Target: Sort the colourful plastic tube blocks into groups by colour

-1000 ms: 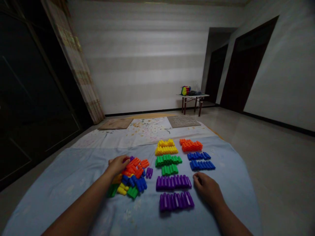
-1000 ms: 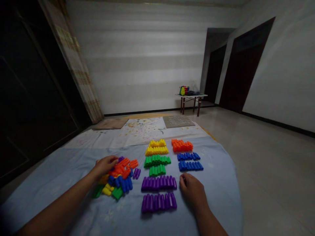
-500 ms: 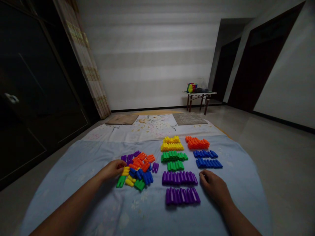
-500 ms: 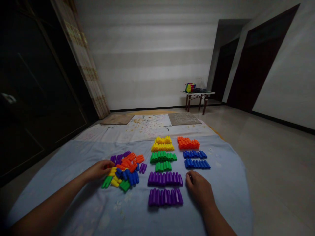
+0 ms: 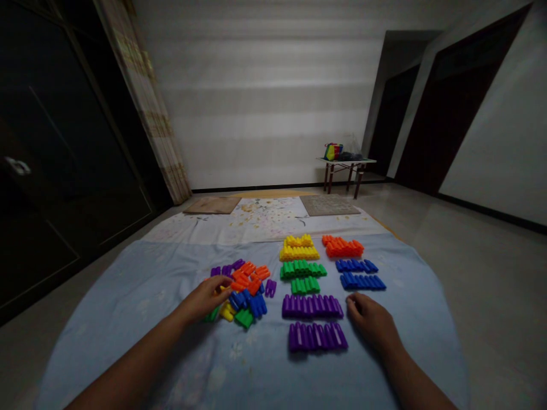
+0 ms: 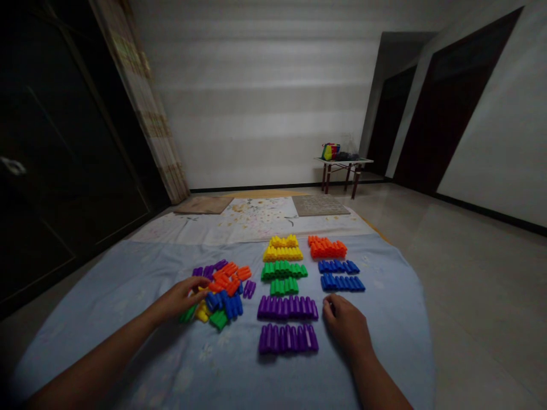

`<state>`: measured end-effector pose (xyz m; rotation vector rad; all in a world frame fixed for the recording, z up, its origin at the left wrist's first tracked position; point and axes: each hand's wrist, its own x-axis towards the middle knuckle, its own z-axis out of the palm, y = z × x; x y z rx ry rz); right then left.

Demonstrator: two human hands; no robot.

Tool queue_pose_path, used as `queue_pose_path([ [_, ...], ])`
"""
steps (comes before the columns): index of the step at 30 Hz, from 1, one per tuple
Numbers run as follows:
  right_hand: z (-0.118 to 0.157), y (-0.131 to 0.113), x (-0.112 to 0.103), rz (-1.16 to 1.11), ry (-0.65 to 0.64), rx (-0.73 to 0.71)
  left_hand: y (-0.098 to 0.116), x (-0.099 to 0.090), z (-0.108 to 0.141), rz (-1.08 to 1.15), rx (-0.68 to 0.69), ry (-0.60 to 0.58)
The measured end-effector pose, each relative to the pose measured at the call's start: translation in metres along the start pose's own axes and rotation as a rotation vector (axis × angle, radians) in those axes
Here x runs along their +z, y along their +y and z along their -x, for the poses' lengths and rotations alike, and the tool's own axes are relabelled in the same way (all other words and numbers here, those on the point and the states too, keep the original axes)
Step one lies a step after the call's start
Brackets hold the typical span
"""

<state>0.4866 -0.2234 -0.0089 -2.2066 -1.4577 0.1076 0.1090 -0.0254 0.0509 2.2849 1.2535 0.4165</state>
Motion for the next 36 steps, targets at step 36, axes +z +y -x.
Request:
queue_pose_path([
  [36, 0.001, -0.004, -0.003, -0.025, -0.001, 0.006, 0.017, 0.021, -0.019, 0.151, -0.064, 0.075],
])
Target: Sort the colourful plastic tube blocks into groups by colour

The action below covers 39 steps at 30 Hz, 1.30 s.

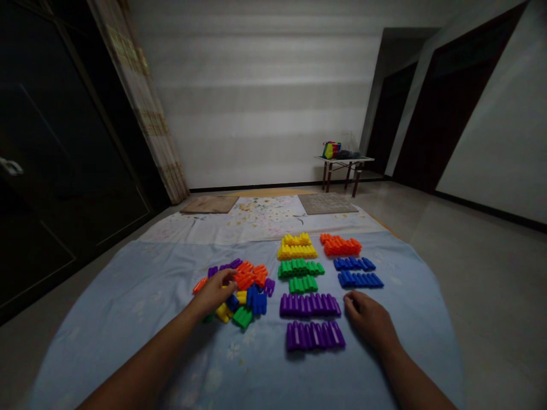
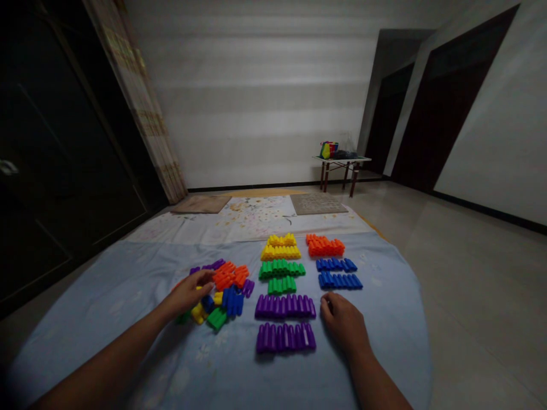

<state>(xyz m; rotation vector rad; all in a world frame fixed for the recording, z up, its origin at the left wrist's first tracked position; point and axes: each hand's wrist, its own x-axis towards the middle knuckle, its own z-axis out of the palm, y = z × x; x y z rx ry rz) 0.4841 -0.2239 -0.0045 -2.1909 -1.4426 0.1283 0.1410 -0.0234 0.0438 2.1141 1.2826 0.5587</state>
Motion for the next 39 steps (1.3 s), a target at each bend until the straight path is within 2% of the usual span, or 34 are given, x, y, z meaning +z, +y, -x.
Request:
queue_pose_path([
  [6, 0.000, 0.000, -0.001, 0.008, -0.001, 0.009, 0.007, 0.003, -0.002, -0.110, 0.024, -0.007],
  [12, 0.001, 0.000, 0.000, 0.021, 0.019, -0.013, 0.015, 0.010, -0.010, -0.188, -0.035, 0.001],
  [19, 0.001, -0.004, -0.003, 0.002, 0.019, -0.009, 0.024, 0.003, -0.015, -0.118, 0.006, 0.084],
  [24, 0.000, -0.004, -0.002, -0.011, 0.023, 0.001, 0.044, 0.003, -0.014, -0.039, 0.101, 0.090],
  [32, -0.001, -0.005, -0.002, -0.019, 0.067, -0.010, 0.089, 0.023, -0.023, -0.135, 0.188, 0.110],
  [36, -0.001, -0.004, -0.001, -0.020, 0.068, -0.013, 0.096, 0.037, -0.029, -0.068, 0.158, 0.099],
  [39, -0.002, -0.003, 0.000, -0.019, 0.060, -0.006, 0.098, 0.047, -0.025, -0.041, 0.138, 0.067],
])
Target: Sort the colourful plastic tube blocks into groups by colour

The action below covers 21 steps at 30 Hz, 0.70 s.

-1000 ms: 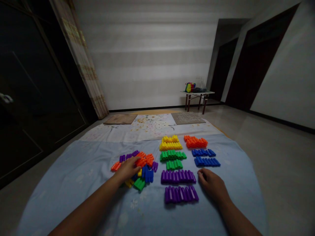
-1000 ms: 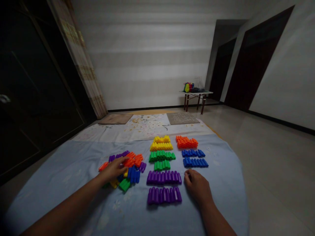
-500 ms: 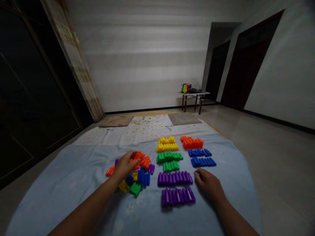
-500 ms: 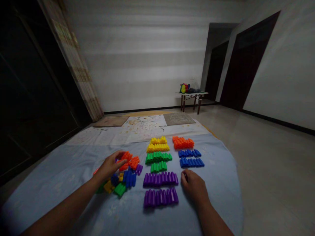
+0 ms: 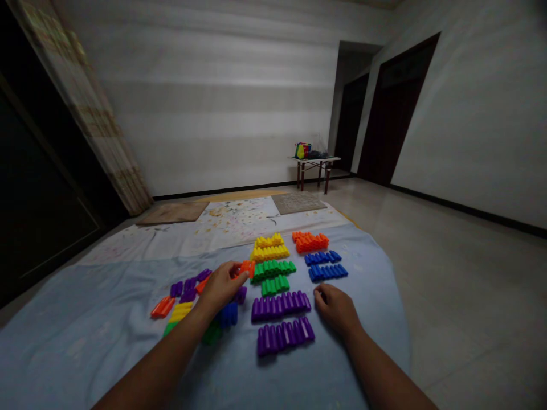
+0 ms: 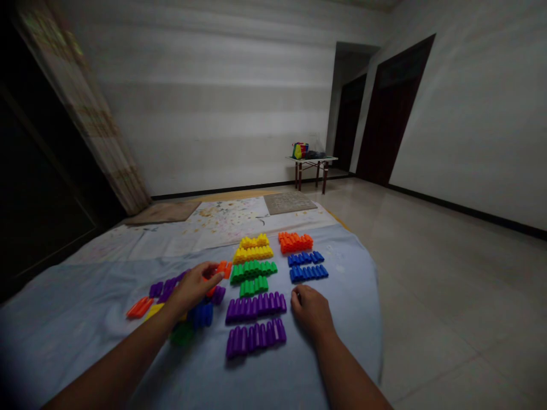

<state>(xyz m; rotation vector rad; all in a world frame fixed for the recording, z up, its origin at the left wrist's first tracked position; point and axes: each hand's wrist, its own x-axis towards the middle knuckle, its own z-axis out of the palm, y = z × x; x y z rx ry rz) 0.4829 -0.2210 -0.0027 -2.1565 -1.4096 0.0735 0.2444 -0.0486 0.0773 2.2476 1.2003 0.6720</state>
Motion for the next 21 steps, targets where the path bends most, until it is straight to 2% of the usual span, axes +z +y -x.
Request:
queue_pose_path([
  [5, -0.002, 0.000, -0.001, 0.012, 0.000, 0.004, 0.009, 0.010, 0.015, 0.060, -0.005, -0.084],
  [10, -0.002, -0.002, -0.004, 0.001, -0.002, 0.010, 0.012, 0.016, 0.016, 0.079, -0.036, -0.107],
  [16, -0.002, -0.003, -0.004, -0.007, 0.028, -0.005, 0.023, 0.028, 0.007, 0.177, -0.012, -0.087],
  [21, -0.002, -0.004, -0.003, -0.014, 0.037, -0.006, 0.043, 0.040, -0.015, 0.246, 0.028, -0.085],
])
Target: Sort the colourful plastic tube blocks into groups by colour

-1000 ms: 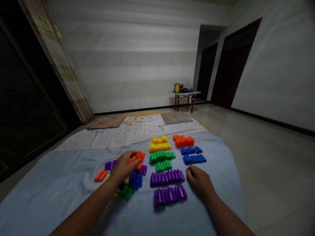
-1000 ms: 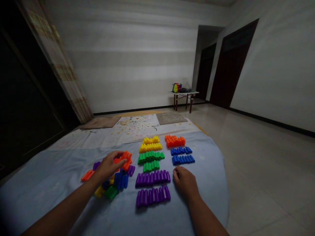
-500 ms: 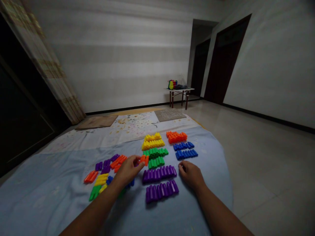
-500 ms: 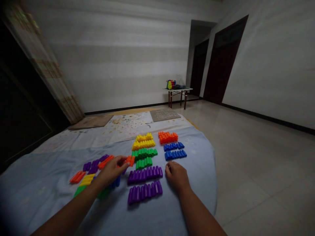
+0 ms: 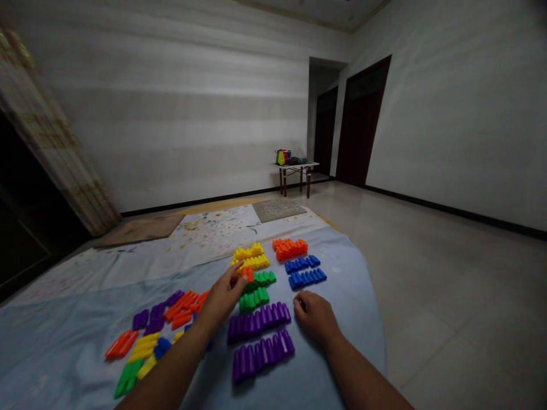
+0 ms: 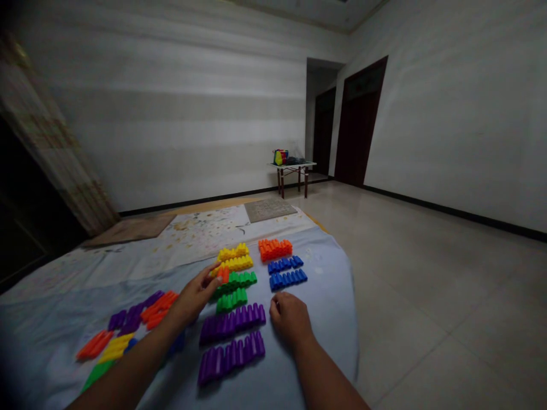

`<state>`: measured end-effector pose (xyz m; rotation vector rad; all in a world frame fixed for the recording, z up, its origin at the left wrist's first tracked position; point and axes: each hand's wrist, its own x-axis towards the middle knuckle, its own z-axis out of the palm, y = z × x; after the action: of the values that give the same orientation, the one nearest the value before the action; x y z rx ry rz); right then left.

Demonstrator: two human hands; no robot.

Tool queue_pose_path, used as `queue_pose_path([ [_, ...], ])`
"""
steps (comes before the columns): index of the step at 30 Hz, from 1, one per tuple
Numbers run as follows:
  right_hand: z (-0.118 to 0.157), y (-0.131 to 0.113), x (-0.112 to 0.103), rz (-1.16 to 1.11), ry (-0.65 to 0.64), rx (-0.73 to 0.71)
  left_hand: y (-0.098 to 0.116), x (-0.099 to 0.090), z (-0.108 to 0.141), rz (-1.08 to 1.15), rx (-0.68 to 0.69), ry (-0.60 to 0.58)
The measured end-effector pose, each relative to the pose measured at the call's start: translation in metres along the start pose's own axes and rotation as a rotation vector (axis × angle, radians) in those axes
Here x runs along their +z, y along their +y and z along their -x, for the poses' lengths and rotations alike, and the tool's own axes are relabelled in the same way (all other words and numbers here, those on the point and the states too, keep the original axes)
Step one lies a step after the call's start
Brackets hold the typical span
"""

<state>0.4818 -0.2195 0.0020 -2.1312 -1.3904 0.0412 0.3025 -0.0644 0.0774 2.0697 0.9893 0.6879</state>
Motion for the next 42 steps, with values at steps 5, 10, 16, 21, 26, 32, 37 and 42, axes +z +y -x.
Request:
queue_pose_path([
  [5, -0.002, 0.000, -0.001, -0.012, -0.016, 0.020, 0.007, 0.015, -0.029, -0.003, -0.001, -0.003],
  [10, -0.003, -0.001, -0.001, -0.027, -0.013, 0.033, 0.006, 0.036, -0.066, -0.044, -0.014, 0.002],
  [16, -0.004, -0.003, -0.002, -0.045, -0.016, 0.049, 0.019, 0.066, -0.109, -0.178, -0.038, -0.020],
  [21, -0.005, -0.003, -0.006, -0.091, -0.010, 0.047, 0.040, 0.087, -0.130, -0.391, -0.024, -0.022],
  [26, -0.006, 0.000, -0.001, -0.110, 0.009, 0.048, 0.055, 0.100, -0.143, -0.558, -0.038, -0.055],
  [32, -0.007, 0.001, 0.003, -0.110, 0.001, 0.066, 0.058, 0.105, -0.148, -0.629, -0.042, -0.106],
  [37, -0.008, 0.000, 0.001, -0.110, -0.004, 0.070, 0.055, 0.107, -0.152, -0.599, -0.032, -0.101],
  [42, -0.007, -0.002, -0.003, -0.109, 0.000, 0.071, 0.050, 0.101, -0.156, -0.509, -0.041, -0.055],
])
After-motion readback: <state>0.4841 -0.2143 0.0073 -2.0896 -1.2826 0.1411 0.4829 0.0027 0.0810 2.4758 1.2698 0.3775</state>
